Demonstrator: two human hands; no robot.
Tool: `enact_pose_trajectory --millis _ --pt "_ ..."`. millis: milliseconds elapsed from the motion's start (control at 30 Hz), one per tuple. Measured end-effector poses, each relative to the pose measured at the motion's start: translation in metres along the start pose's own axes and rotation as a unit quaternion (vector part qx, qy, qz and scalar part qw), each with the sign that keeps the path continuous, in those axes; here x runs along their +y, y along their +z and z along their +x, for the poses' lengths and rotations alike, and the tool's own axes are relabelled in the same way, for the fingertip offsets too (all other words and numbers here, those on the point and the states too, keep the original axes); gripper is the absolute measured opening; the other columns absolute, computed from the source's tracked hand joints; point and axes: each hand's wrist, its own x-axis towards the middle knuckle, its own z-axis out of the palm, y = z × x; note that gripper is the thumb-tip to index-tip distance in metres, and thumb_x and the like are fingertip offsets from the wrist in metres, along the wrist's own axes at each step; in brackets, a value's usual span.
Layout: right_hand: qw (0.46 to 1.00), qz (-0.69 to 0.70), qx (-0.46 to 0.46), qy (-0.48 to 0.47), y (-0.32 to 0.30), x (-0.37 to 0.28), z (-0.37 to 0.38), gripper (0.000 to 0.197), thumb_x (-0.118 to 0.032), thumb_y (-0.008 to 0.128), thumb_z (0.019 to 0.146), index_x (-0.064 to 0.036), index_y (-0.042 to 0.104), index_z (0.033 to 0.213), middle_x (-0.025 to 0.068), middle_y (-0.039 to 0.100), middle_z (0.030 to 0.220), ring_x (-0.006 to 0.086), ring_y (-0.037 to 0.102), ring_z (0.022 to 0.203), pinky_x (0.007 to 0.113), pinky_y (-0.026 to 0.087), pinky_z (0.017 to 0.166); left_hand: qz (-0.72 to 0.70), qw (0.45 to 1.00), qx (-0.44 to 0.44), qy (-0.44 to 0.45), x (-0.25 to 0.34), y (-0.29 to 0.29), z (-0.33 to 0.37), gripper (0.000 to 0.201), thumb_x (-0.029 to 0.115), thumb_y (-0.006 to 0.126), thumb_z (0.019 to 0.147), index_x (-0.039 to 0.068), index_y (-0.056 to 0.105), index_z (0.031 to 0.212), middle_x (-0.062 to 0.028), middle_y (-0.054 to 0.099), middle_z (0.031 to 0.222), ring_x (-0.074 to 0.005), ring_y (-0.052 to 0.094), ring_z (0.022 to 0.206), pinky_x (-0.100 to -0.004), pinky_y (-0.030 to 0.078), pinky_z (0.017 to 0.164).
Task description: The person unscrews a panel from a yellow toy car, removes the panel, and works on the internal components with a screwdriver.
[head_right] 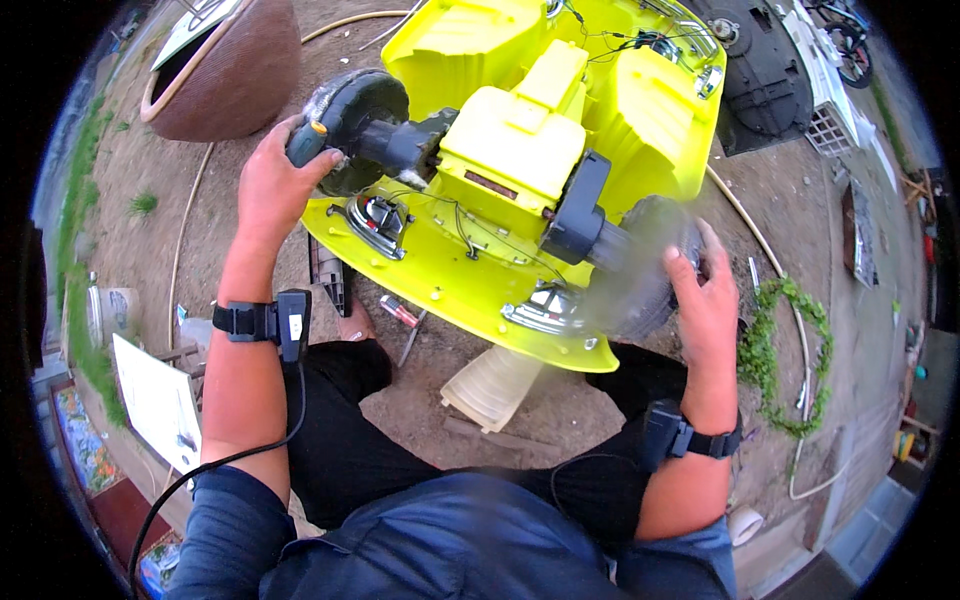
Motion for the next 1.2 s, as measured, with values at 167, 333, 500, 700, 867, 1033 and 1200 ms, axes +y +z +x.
enact_pose_trajectory --millis 167,333,500,700,867,1033,1200 --pt "1.0 0.011 -0.003 0.002 0.003 -0.006 -0.002 0.066 -0.03 0.07 0.094 0.0042 0.045 0.145 0.0192 0.06 0.128 0.0223 0.059 0.113 0.034 0.047 0.098 0.007 1.0 0.017 0.011 -0.005 0.003 -0.005 0.065 0.032 0.084 0.075 0.002 0.062 0.128 -0.0229 0.07 0.111 -0.0384 0.068 0.104 -0.0444 0.053 0.092" --pt "1.0 0.006 0.0 0.0 0.001 -0.004 -0.001 0.067 -0.029 0.07 0.094 0.0051 0.045 0.145 0.0191 0.061 0.128 0.0225 0.059 0.113 0.034 0.047 0.099 0.03 0.999 -0.021 0.0 -0.007 0.002 -0.016 0.066 0.033 0.085 0.074 0.001 0.06 0.127 -0.0227 0.069 0.11 -0.0384 0.068 0.102 -0.0447 0.054 0.089" --pt "1.0 0.007 -0.001 -0.002 0.001 -0.004 0.0 0.066 -0.028 0.07 0.094 0.0054 0.045 0.145 0.0188 0.061 0.128 0.0221 0.059 0.113 0.034 0.047 0.099 0.045 0.992 -0.093 -0.071 -0.015 -0.004 -0.02 0.069 0.035 0.085 0.074 0.002 0.061 0.129 -0.0246 0.07 0.109 -0.0398 0.069 0.1 -0.0447 0.054 0.088" --pt "1.0 0.012 0.002 -0.005 0.002 -0.004 0.0 0.066 -0.027 0.069 0.095 0.0052 0.044 0.146 0.0183 0.061 0.127 0.0212 0.059 0.112 0.033 0.047 0.098 0.021 0.998 0.064 0.017 -0.003 0.005 -0.005 0.069 0.037 0.085 0.074 0.002 0.062 0.129 -0.0225 0.07 0.115 -0.0375 0.068 0.106 -0.0437 0.053 0.093" --pt "0.999 0.031 -0.003 0.008 0.0 0.001 0.001 0.067 -0.025 0.07 0.095 0.005 0.043 0.147 0.0185 0.06 0.128 0.0207 0.059 0.112 0.032 0.047 0.098 0.012 0.999 0.042 0.014 -0.005 0.012 -0.004 0.065 0.034 0.083 0.077 0.003 0.061 0.13 -0.0218 0.067 0.119 -0.0375 0.065 0.11 -0.0431 0.051 0.096" --pt "1.0 0.016 -0.001 0.005 0.001 -0.003 0.001 0.067 -0.025 0.07 0.095 0.0052 0.042 0.147 0.0183 0.06 0.127 0.021 0.059 0.112 0.033 0.047 0.098 0.025 0.999 0.041 -0.001 -0.004 0.014 -0.01 0.065 0.032 0.083 0.077 0.003 0.059 0.131 -0.0207 0.065 0.122 -0.0377 0.064 0.112 -0.0438 0.051 0.096" --pt "0.999 0.035 -0.004 0.007 0.003 -0.007 -0.002 0.066 -0.025 0.069 0.095 0.0058 0.042 0.147 0.0186 0.059 0.128 0.0214 0.058 0.113 0.033 0.046 0.1 0.032 0.999 0.026 -0.015 -0.005 0.017 -0.017 0.069 0.029 0.083 0.077 0.003 0.055 0.134 -0.0218 0.064 0.122 -0.0386 0.064 0.111 -0.045 0.051 0.095"
